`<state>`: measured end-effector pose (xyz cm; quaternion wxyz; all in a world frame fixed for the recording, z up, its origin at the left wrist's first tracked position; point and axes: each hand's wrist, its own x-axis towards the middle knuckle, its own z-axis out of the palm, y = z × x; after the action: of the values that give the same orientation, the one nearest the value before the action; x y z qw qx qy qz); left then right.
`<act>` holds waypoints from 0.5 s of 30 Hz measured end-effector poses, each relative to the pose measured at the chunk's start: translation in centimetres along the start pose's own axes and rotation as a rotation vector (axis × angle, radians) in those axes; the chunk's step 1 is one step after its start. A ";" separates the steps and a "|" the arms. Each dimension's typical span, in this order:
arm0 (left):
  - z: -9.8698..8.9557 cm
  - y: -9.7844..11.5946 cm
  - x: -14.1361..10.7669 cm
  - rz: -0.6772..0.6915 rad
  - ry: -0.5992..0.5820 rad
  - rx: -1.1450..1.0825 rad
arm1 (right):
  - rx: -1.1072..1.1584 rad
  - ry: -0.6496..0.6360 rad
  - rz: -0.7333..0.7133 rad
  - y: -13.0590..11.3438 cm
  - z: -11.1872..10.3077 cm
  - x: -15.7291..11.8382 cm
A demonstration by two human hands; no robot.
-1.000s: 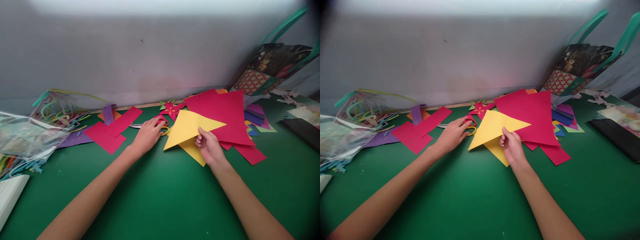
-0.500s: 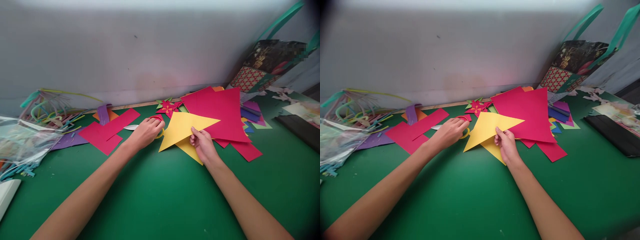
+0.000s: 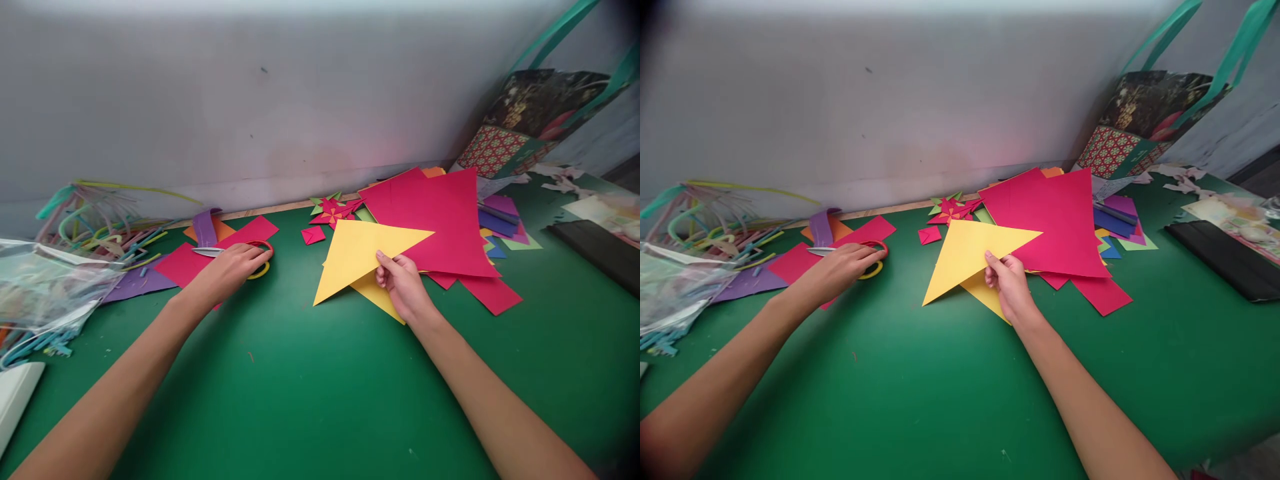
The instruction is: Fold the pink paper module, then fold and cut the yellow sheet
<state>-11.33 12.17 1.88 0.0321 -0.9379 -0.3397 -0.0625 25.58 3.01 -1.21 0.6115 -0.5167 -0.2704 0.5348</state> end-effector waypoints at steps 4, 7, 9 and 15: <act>-0.3 0.0 -0.4 0.025 -0.054 0.127 | 0.015 -0.019 -0.049 -0.6 0.0 -0.2; -0.4 2.4 0.8 0.025 -0.039 0.156 | 0.120 -0.045 -0.136 -2.1 -0.1 -0.5; 0.2 5.0 2.1 0.045 -0.022 0.130 | 0.234 -0.089 -0.148 -3.1 -0.2 -0.9; 3.4 12.4 7.6 0.012 0.102 -0.205 | 0.303 -0.231 -0.077 -3.5 0.0 -2.2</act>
<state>2.73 7.83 -0.62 -0.0464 -0.9338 -0.3240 -0.1444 26.25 1.34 2.51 0.6673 -0.3431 -0.2748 0.6012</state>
